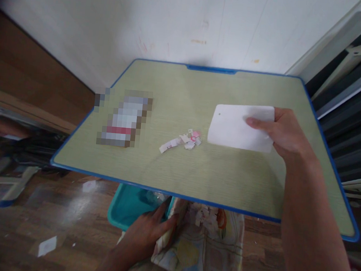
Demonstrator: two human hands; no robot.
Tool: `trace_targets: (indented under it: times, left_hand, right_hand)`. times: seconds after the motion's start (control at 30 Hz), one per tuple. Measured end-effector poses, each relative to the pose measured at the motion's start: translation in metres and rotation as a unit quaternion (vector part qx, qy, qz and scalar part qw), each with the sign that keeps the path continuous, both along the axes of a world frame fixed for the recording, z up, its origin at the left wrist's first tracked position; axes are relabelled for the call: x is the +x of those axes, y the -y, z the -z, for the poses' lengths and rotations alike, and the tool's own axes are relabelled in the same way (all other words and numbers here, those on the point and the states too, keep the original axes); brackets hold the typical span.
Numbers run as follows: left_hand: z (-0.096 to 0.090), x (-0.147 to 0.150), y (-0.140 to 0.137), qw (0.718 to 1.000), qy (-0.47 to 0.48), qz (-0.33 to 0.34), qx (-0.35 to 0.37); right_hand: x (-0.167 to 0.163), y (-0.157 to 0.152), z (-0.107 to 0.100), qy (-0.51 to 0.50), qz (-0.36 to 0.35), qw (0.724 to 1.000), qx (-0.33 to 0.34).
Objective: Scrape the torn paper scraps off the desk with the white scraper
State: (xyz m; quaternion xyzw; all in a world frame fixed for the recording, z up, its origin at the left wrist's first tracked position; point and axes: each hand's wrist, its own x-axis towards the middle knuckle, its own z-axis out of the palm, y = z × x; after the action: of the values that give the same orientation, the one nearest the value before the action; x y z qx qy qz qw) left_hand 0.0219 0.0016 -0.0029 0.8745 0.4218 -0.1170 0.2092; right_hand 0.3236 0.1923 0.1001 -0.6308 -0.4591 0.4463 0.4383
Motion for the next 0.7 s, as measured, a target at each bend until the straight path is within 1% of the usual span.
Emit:
trace_targets:
  times: [0.13,0.33,0.4,0.53,0.7]
  left_hand:
    - [0.000,0.001,0.000,1.000,-0.003,-0.003,-0.010]
    - [0.000,0.001,0.000,1.000,-0.015,-0.002,-0.007]
    - [0.000,0.001,0.000,1.000,-0.023,-0.002,-0.010]
    - [-0.001,0.001,0.000,1.000,-0.021,-0.001,-0.016]
    - [-0.002,0.000,-0.001,1.000,-0.008,0.000,-0.005]
  right_hand:
    - [0.000,-0.004,0.005,-0.029,-0.027,0.997,-0.062]
    - [-0.009,-0.004,0.013,-0.039,-0.091,0.991,-0.092]
    - [-0.014,-0.004,0.015,-0.036,-0.108,0.989,-0.091]
    - [-0.023,-0.002,0.018,-0.026,-0.133,0.989,-0.061]
    - [-0.035,0.002,0.019,-0.002,-0.157,0.987,-0.043]
